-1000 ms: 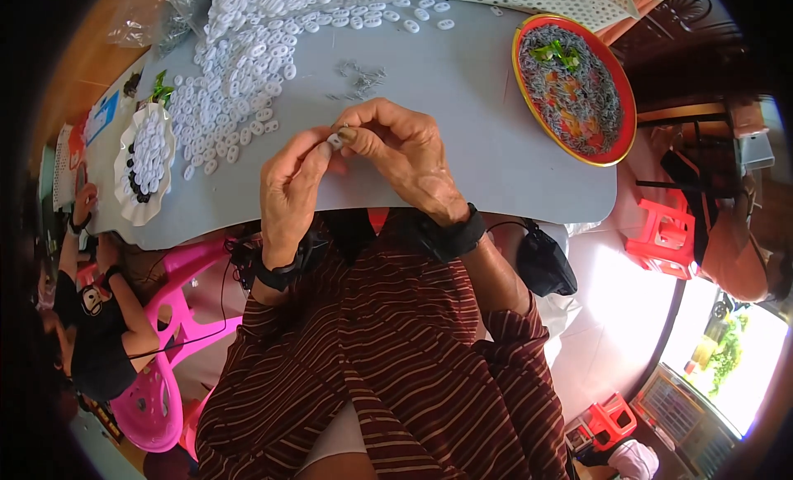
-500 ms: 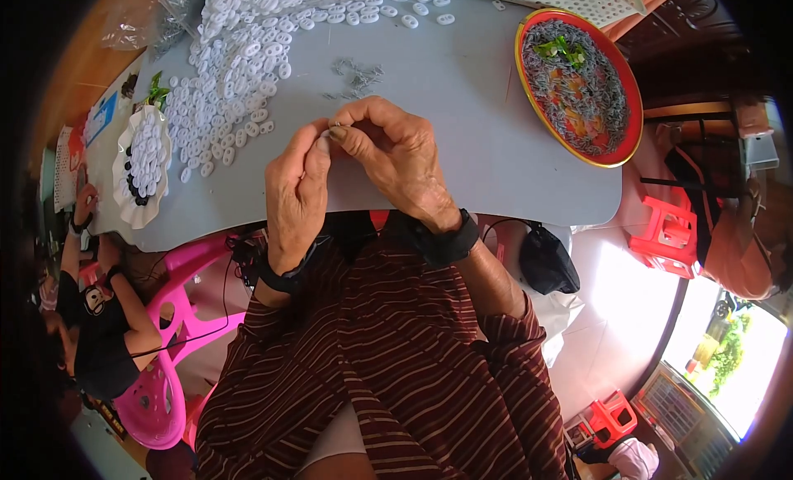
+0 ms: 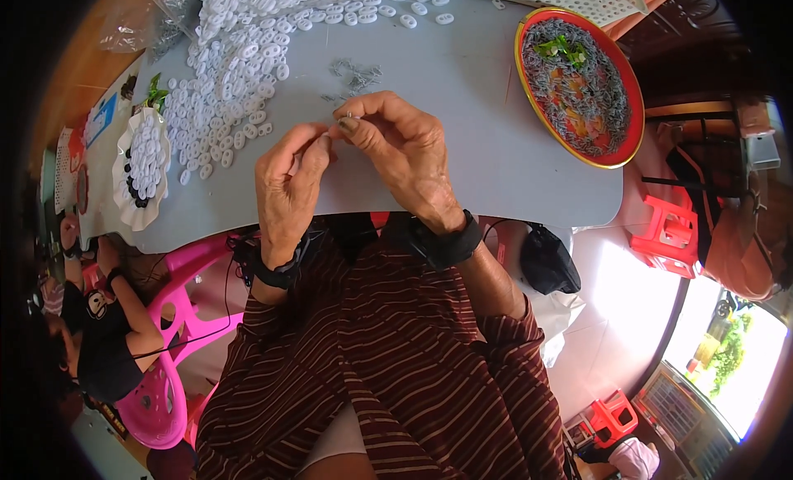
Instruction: The person picks up a white plastic piece and a metal pin by hand, inserts the pin into the piece, and places the assembled item onto the table, repeating the process.
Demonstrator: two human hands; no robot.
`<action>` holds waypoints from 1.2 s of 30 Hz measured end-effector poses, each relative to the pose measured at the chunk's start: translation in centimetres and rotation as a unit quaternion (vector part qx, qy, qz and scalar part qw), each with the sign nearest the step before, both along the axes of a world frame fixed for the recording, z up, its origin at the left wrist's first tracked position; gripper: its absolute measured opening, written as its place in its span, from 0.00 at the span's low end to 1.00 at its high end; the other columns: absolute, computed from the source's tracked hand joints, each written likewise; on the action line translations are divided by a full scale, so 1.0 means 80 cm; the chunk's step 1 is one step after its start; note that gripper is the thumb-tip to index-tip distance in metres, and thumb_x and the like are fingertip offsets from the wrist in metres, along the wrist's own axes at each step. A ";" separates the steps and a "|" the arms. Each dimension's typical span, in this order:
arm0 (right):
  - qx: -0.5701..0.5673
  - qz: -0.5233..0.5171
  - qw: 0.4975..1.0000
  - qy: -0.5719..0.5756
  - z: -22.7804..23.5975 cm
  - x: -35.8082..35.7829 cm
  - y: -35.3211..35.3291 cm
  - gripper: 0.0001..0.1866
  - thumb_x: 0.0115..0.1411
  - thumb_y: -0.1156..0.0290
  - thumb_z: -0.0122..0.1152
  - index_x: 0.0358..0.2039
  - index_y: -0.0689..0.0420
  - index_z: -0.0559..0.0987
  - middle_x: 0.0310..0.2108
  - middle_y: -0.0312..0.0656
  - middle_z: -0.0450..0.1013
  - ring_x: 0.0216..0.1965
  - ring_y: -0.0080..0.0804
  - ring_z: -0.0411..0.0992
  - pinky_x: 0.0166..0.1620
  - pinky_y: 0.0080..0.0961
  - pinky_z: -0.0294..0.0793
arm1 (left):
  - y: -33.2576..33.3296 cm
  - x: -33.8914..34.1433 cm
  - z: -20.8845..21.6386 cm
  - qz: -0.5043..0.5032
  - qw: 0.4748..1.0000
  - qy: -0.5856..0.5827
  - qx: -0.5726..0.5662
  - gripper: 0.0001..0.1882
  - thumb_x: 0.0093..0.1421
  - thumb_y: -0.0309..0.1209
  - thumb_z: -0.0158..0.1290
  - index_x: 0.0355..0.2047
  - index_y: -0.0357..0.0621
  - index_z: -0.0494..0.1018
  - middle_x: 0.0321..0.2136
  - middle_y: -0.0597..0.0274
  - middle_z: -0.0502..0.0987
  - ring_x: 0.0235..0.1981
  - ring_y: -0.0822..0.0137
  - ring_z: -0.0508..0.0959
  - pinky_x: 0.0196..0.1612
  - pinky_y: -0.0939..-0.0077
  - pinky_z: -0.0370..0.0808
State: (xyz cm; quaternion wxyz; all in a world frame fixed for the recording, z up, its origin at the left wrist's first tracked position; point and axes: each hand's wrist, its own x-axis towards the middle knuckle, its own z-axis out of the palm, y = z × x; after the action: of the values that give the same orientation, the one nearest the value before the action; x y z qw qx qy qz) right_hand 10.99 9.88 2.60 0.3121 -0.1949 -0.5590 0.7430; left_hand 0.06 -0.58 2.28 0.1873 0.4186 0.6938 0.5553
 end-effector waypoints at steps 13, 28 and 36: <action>-0.021 0.007 0.999 -0.023 0.009 0.003 -0.002 0.07 0.60 0.75 0.57 0.37 0.63 0.78 0.31 0.37 0.75 0.34 0.21 0.72 0.41 0.18 0.73 | 0.000 -0.001 0.008 0.031 0.975 -0.215 0.040 0.08 0.59 0.28 0.51 0.33 0.36 0.76 0.25 0.66 0.75 0.27 0.77 0.71 0.32 0.83 0.67; -0.009 -0.010 1.000 -0.019 0.000 0.003 -0.002 0.08 0.60 0.76 0.58 0.39 0.63 0.78 0.31 0.36 0.74 0.32 0.19 0.71 0.37 0.16 0.73 | -0.002 -0.001 0.005 0.000 0.975 -0.221 0.032 0.08 0.59 0.29 0.52 0.31 0.36 0.74 0.22 0.67 0.73 0.25 0.79 0.69 0.28 0.84 0.64; 0.034 0.016 0.999 -0.031 -0.002 0.003 -0.006 0.10 0.58 0.77 0.60 0.41 0.63 0.76 0.30 0.35 0.74 0.27 0.17 0.68 0.32 0.14 0.71 | 0.001 -0.005 0.006 0.041 0.966 -0.252 0.036 0.07 0.58 0.31 0.53 0.27 0.39 0.75 0.18 0.70 0.70 0.21 0.82 0.64 0.24 0.85 0.58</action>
State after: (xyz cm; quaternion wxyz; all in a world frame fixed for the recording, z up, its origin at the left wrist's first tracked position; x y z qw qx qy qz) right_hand 11.24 9.41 2.42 0.2895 -0.1980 -0.5966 0.7218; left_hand -0.36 -0.51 2.80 0.3177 0.2427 0.6201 0.6750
